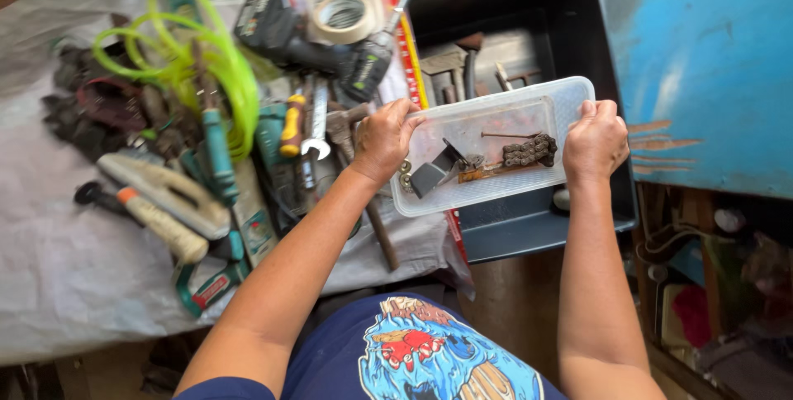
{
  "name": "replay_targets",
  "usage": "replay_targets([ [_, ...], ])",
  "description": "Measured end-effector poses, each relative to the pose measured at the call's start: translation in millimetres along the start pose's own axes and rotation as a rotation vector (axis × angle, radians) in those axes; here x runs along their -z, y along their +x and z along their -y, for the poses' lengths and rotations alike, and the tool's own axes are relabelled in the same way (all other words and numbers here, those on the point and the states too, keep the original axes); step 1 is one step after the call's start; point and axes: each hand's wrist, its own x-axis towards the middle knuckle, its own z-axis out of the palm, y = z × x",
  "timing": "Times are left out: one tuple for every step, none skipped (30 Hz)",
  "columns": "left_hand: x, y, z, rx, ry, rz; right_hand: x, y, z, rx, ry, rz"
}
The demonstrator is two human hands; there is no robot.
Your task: The person empties a black toolbox tray onto a cloth-covered workbench and sorts the tools. They pick up screwdrivers, files, a hammer, a drill and other hand tools one at a time, group similar items together, and arrange them in a pile on the bench while small parts go into a white plastic tray.
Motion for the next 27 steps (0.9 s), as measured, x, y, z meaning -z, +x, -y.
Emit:
replay_targets([
  [8.6,-6.6,1.8,-0.007,0.006,-0.025,0.0,-0.6,10.6,0.009,-0.011,0.026],
  [17.3,-14.0,4.2,-0.015,0.013,-0.05,-0.8,-1.1,21.4,0.019,-0.022,0.052],
  [25.4,-21.8,6.6,-0.023,0.018,-0.073,-2.1,-2.4,32.1,0.038,-0.029,0.07],
  [33.0,-29.1,9.3,-0.011,0.02,-0.09,-4.6,-3.4,43.3,0.056,-0.037,0.088],
  [39.9,-37.2,12.3,0.001,0.02,-0.104,-6.7,-5.1,53.1,0.072,-0.048,0.107],
  [46.8,-45.3,15.5,0.013,0.02,-0.118,-9.6,-5.8,63.3,0.088,-0.054,0.138],
  [54.4,-53.7,18.6,0.032,0.019,-0.12,-12.9,-6.1,73.6,0.102,-0.062,0.168],
  [62.7,-62.4,22.0,0.051,0.019,-0.122,-16.4,-6.2,83.9,0.115,-0.07,0.198],
  [70.8,-70.4,25.6,0.07,0.018,-0.122,-20.0,-6.7,94.1,0.167,-0.062,0.185],
  [78.5,-77.1,29.2,0.079,0.028,-0.13,-24.1,-7.4,104.2,0.219,-0.053,0.172],
  [85.2,-84.4,31.7,0.09,0.036,-0.136,-27.1,-10.0,112.3,0.27,-0.046,0.161],
  [91.2,-91.4,33.1,0.101,0.045,-0.142,-30.2,-13.6,120.3,0.289,-0.027,0.158],
  [97.6,-96.5,34.2,0.105,0.052,-0.142,-34.2,-15.0,131.1,0.312,-0.006,0.152],
  [104.3,-101.9,34.6,0.11,0.059,-0.143,-36.8,-16.1,141.0,0.336,0.015,0.146],
  [112.4,-108.7,35.0,0.119,0.072,-0.144,-40.1,-18.8,151.5,0.366,0.025,0.152],
  [119.8,-114.7,34.9,0.137,0.079,-0.129,-42.8,-21.5,161.6,0.396,0.035,0.158],
  [126.2,-119.8,34.6,0.155,0.085,-0.114,-45.3,-23.5,172.1,0.427,0.044,0.163],
  [132.3,-124.2,34.4,0.173,0.089,-0.1,-48.0,-25.5,183.0,0.475,0.066,0.159],
  [137.4,-128.4,33.8,0.207,0.097,-0.066,-50.3,-28.4,193.2,0.521,0.088,0.156],
  [141.3,-132.3,33.3,0.241,0.105,-0.033,-52.9,-31.4,203.9,0.567,0.11,0.153],
  [144.6,-136.3,33.3,0.272,0.107,0.005,-55.6,-34.5,214.6,0.602,0.099,0.166],
  [148.2,-142.1,33.2,0.269,0.044,-0.035,-59.2,-37.5,227.3,0.637,0.088,0.18],
  [151.4,-147.3,32.9,0.262,-0.019,-0.074,-60.9,-40.0,238.9,0.67,0.076,0.19],
  [154.6,-151.9,33.1,0.254,-0.082,-0.113,-60.9,-42.7,249.3,0.68,0.096,0.18],
  [159.9,-156.9,34.9,0.271,-0.083,-0.129,-60.4,-46.1,259.9,0.689,0.115,0.171],
  [166.2,-162.0,37.5,0.287,-0.084,-0.145,-58.6,-48.7,270.0,0.698,0.135,0.162],
  [171.1,-167.5,39.2,0.307,-0.084,-0.162,-56.2,-50.8,280.7,0.738,0.156,0.151],
])
